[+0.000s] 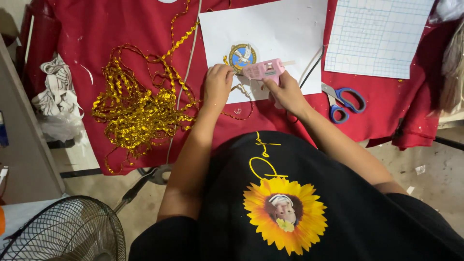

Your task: Applying hot glue to attach gold decorative trim around a circular patch emblem.

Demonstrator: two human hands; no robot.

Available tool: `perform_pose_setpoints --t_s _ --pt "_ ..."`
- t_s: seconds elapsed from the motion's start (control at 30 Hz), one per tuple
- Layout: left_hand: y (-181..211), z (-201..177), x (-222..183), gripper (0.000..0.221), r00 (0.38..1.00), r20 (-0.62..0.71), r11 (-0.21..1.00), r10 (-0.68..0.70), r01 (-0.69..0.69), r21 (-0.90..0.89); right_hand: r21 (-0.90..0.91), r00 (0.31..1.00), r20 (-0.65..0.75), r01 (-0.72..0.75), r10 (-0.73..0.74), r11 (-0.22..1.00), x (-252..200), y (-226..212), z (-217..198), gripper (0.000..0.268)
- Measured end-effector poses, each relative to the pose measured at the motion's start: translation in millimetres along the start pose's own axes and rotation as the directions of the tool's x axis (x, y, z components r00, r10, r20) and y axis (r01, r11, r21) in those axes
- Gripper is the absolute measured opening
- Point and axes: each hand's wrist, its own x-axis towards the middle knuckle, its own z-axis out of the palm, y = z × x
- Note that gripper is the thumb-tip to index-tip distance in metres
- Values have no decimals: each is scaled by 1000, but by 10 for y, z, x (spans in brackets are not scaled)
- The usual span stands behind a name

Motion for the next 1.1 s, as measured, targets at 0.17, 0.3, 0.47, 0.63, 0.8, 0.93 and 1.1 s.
perform_pose_setpoints --t_s 0.17,0.3,0.47,0.63,0.8,0.93,1.1 --pt "40 -19 11 15 1000 -1 1000 -5 5 11 -86 1000 6 -11 12 996 -13 -80 66 28" --pt "79 -38 24 14 1000 -4 999 -20 20 31 -17 1000 -17 -19 19 1000 3 18 109 27" --pt "48 -19 21 14 1000 -11 999 -9 9 37 12 1000 -13 1 -1 1000 55 121 144 26" --pt "11 7 13 14 1000 -3 999 0 0 37 24 1000 -22 -3 4 1000 47 115 171 26" --pt "23 -17 10 13 1000 -4 999 10 -10 39 10 999 -34 4 -4 1000 6 67 190 28" --pt "9 5 12 13 1000 -11 999 15 -14 35 37 999 -26 27 -26 999 31 151 196 29" --pt "17 -6 11 13 1000 -6 999 9 -9 40 31 999 -32 17 -16 999 20 130 199 28"
